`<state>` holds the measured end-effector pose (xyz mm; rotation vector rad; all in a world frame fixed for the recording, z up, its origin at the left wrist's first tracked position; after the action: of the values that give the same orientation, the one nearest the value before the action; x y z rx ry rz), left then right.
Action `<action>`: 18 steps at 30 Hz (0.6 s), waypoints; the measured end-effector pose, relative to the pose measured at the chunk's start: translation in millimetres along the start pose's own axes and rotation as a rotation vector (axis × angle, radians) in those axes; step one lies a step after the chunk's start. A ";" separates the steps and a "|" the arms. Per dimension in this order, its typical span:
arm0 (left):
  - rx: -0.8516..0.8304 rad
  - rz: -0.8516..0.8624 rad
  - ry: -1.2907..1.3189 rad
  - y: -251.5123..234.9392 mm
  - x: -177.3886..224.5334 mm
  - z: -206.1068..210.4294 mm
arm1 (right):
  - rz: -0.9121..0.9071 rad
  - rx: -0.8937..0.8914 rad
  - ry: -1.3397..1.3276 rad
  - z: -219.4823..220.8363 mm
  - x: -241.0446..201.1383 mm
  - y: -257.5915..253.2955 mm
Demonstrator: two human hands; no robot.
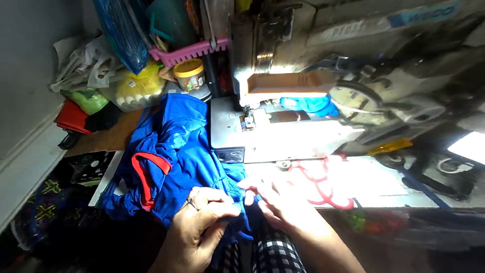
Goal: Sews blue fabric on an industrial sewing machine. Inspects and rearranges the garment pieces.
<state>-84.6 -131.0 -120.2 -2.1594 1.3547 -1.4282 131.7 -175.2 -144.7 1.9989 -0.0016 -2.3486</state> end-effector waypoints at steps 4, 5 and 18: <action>0.018 -0.002 -0.002 13.6 -4.3 7.7 | 0.219 -0.067 -0.231 13.7 7.1 -1.2; 0.014 -0.004 -0.018 18.1 -4.7 6.9 | 0.186 -0.033 -0.235 19.0 8.4 2.0; 0.061 -0.777 0.635 46.4 35.6 22.3 | -0.636 0.021 0.508 63.9 48.0 68.9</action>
<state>-89.3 -190.9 -137.9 -2.4103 0.5416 -2.5519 64.0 -248.4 -179.2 2.8692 0.7302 -2.0054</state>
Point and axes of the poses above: each hand's wrist, its own y-axis away from the middle knuckle, its own z-axis out of the palm, x = y × z, the point moved 1 cm from there along -y, towards the middle knuckle, and after that the axes turned 4 degrees about z, right-handed, at the moved point
